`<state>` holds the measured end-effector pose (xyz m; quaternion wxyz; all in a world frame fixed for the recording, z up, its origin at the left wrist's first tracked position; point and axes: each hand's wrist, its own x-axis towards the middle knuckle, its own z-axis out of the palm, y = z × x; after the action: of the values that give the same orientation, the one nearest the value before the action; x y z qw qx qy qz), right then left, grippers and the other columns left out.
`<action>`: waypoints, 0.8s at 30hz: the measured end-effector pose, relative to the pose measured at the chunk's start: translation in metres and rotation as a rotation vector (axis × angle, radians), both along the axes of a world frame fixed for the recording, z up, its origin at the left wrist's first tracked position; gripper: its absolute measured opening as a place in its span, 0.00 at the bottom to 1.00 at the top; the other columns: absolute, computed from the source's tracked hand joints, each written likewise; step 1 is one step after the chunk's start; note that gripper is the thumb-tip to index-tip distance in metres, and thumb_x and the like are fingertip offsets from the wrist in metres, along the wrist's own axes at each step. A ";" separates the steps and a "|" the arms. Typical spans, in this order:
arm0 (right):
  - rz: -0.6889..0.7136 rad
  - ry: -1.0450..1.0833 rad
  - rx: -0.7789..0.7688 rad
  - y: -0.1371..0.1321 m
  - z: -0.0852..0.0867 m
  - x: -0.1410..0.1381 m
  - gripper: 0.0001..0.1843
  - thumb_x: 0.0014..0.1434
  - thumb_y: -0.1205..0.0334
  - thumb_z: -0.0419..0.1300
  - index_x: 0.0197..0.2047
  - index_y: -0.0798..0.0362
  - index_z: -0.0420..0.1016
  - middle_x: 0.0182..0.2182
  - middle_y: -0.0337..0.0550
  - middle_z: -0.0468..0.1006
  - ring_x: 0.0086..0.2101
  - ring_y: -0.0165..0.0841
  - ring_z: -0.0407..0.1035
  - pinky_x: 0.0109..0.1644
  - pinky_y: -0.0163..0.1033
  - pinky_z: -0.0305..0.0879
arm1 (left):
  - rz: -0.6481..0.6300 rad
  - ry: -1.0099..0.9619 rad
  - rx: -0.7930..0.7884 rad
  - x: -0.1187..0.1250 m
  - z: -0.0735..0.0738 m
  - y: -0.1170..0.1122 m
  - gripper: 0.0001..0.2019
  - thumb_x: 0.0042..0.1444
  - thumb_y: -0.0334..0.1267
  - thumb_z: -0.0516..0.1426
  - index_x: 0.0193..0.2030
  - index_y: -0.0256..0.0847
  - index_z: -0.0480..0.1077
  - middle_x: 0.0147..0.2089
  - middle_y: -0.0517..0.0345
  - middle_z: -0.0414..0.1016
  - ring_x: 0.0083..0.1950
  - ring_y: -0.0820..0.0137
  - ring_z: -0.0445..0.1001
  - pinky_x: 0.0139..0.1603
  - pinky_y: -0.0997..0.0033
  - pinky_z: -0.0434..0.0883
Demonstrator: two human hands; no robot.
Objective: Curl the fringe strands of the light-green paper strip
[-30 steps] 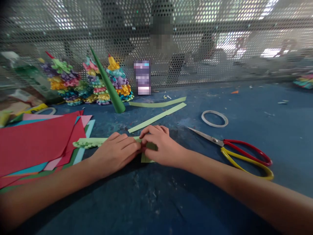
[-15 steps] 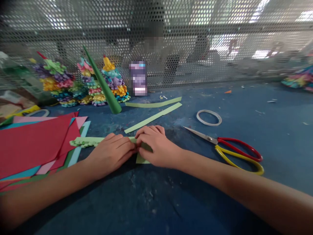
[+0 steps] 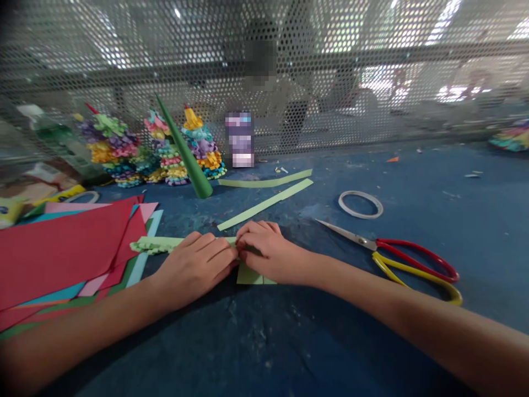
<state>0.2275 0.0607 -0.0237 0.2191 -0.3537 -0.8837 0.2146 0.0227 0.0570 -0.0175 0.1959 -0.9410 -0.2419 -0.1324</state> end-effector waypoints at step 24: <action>-0.025 0.058 0.030 -0.002 0.000 0.001 0.04 0.61 0.68 0.53 0.34 0.52 0.67 0.41 0.42 0.69 0.46 0.34 0.63 0.52 0.47 0.52 | 0.003 -0.027 -0.022 0.000 0.000 0.001 0.07 0.64 0.35 0.48 0.37 0.40 0.65 0.33 0.59 0.66 0.34 0.67 0.62 0.34 0.66 0.54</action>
<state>0.2289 0.0584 -0.0241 0.2526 -0.3552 -0.8755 0.2087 0.0223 0.0578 -0.0176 0.1824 -0.9409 -0.2476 -0.1419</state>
